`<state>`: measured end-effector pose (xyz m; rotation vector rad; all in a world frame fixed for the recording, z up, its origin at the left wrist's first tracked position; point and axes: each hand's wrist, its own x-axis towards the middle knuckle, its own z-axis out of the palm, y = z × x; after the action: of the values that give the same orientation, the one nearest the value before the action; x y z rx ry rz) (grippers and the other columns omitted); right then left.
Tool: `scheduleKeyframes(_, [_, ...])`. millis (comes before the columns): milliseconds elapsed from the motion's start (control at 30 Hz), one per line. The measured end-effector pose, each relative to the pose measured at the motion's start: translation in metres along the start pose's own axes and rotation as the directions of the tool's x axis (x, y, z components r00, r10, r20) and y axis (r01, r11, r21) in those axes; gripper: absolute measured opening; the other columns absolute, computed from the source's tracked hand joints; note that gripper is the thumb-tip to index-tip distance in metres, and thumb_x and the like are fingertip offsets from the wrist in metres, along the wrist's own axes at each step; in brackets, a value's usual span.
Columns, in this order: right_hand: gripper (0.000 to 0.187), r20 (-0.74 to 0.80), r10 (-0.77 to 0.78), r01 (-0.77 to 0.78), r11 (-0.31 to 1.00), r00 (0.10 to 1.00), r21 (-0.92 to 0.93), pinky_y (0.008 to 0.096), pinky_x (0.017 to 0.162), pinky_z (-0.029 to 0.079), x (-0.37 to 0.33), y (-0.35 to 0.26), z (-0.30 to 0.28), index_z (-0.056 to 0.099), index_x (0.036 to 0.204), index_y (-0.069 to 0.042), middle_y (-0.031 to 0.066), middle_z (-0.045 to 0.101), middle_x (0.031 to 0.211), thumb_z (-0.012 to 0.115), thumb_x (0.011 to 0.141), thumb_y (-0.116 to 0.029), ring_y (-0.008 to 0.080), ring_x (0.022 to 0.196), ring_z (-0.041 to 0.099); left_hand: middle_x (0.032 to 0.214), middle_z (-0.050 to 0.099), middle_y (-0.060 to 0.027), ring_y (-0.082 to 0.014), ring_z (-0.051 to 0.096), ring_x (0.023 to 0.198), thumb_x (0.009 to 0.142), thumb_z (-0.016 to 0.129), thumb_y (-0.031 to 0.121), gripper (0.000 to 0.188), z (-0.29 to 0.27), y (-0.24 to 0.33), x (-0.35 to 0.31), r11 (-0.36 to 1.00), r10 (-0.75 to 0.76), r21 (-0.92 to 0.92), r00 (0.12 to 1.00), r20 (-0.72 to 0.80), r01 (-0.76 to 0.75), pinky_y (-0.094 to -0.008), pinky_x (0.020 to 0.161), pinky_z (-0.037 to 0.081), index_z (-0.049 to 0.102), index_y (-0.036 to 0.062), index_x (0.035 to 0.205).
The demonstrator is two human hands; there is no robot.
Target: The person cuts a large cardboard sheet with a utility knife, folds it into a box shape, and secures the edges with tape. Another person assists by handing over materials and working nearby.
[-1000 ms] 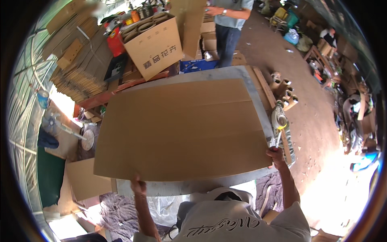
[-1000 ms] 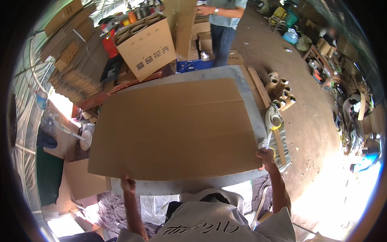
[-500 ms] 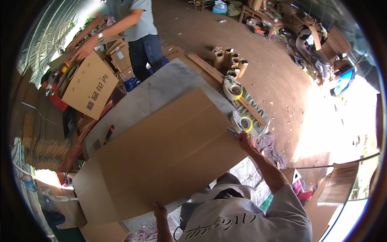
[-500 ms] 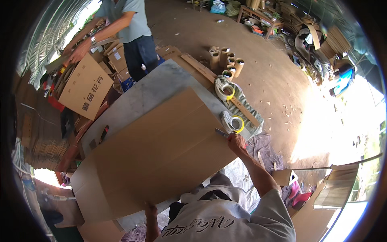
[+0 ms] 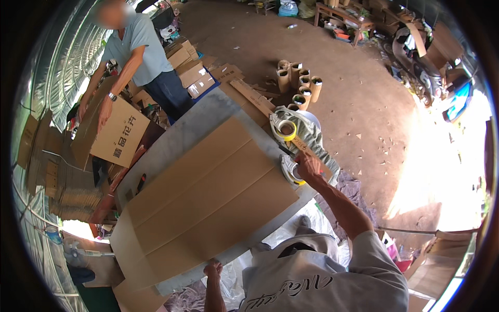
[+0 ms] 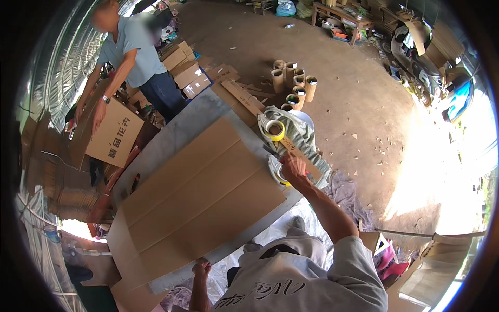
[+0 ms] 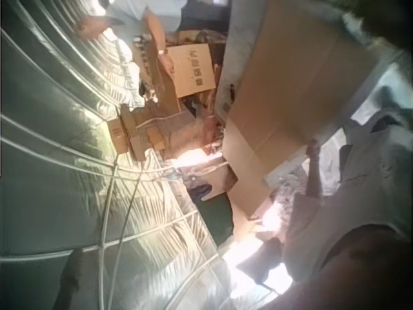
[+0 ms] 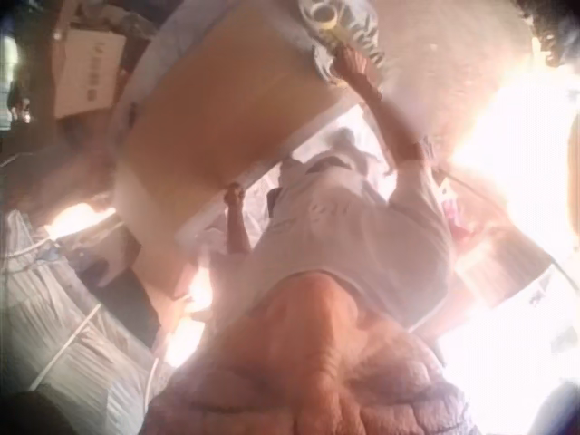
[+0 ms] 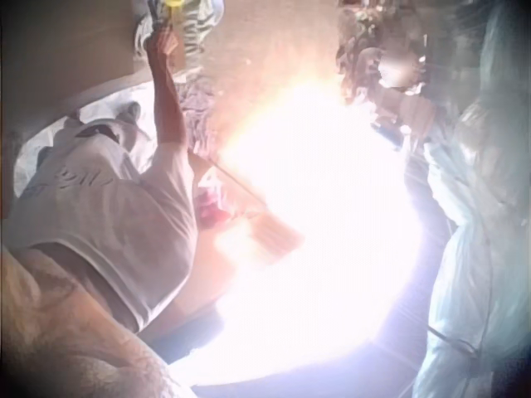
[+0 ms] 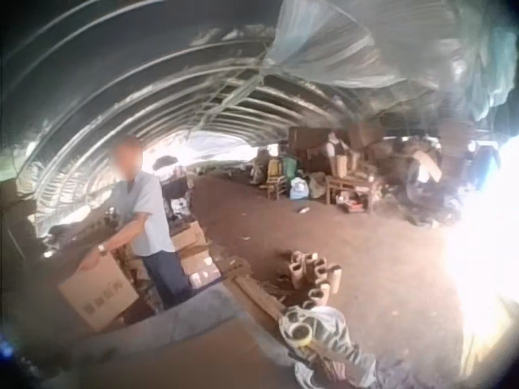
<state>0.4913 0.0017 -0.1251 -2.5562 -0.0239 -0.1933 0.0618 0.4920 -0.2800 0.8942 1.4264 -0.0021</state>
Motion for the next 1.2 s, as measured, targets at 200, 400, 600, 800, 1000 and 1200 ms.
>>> scheduleKeyframes(200, [0.027, 0.038, -0.052, 0.045, 0.986, 0.998, 0.158, 0.0464, 0.074, 0.053, 0.03, 0.021, -0.012, 0.066, 0.103, -0.008, 0.0155, 0.068, 0.099, 0.07, 0.077, -0.015, 0.0384, 0.091, 0.066, 0.086, 0.066, -0.01, -0.0206, 0.066, 0.074, 0.086, 0.067, 0.007, 0.008, 0.119, -0.037, -0.113, 0.986, 0.055, 0.145, 0.976, 0.211, -0.087, -0.0306, 0.065, 0.056, 0.059, 0.0052, 0.085])
scheduleKeyframes(400, [0.014, -0.035, 0.363, -0.311, 0.843, 0.931, 0.439, 0.0409, 0.072, 0.054, -0.058, 0.145, -0.001, 0.072, 0.083, -0.005, 0.0182, 0.071, 0.08, 0.066, 0.079, -0.016, 0.0332, 0.076, 0.069, 0.084, 0.068, -0.0096, -0.0216, 0.068, 0.071, 0.087, 0.07, 0.016, 0.014, 0.186, -0.009, -0.13, 0.837, 0.386, 0.264, 0.859, 0.337, -0.48, -0.0341, 0.067, 0.057, 0.062, 0.0049, 0.089])
scheduleKeyframes(600, [0.025, 0.481, 0.777, -0.447, 0.629, 0.407, -0.636, 0.0424, 0.055, 0.053, -0.337, 0.453, 0.031, 0.075, 0.082, -0.007, 0.0142, 0.072, 0.075, 0.067, 0.079, -0.031, 0.0217, 0.058, 0.066, 0.089, 0.065, -0.0087, -0.0203, 0.065, 0.081, 0.083, 0.074, 0.011, 0.022, 0.358, -0.005, -0.027, 0.153, 0.654, 0.362, 0.369, 0.66, -0.919, -0.0337, 0.073, 0.053, 0.063, 0.0003, 0.1])
scheduleKeyframes(800, [0.032, 0.429, 0.902, -0.945, 0.176, 0.043, -0.275, 0.0337, 0.055, 0.054, -0.406, 0.339, -0.074, 0.072, 0.072, -0.004, 0.0105, 0.069, 0.069, 0.073, 0.078, -0.036, 0.0185, 0.061, 0.068, 0.112, 0.06, -0.0206, -0.043, 0.058, 0.103, 0.077, 0.074, 0.014, 0.048, 0.485, 0.045, -0.053, -0.342, 0.678, 0.476, 0.138, 0.722, -0.81, -0.0516, 0.094, 0.046, 0.058, 0.0034, 0.121])
scheduleKeyframes(1000, [0.013, 0.64, 0.664, -0.504, 0.733, 0.386, -0.457, 0.0375, 0.054, 0.054, -0.306, 0.436, -0.071, 0.071, 0.072, -0.008, 0.0099, 0.069, 0.07, 0.069, 0.079, -0.019, 0.0214, 0.061, 0.068, 0.116, 0.059, -0.0237, -0.0382, 0.048, 0.122, 0.086, 0.065, 0.039, 0.071, 0.56, 0.07, 0.027, -0.661, 0.616, 0.52, 0.005, 0.787, -0.541, -0.0503, 0.101, 0.04, 0.044, 0.0022, 0.144])
scheduleKeyframes(1200, [0.014, 0.624, 0.07, 0.012, 0.992, 0.778, -0.126, 0.0449, 0.057, 0.054, -0.073, 0.526, -0.011, 0.067, 0.065, -0.009, 0.0135, 0.068, 0.071, 0.061, 0.073, -0.018, 0.0297, 0.063, 0.066, 0.15, 0.038, -0.0245, -0.04, 0.039, 0.136, 0.081, 0.072, 0.046, 0.091, 0.601, 0.09, 0.011, -0.626, 0.537, 0.597, 0.277, 0.797, -0.502, -0.049, 0.113, 0.031, 0.034, -0.001, 0.148])
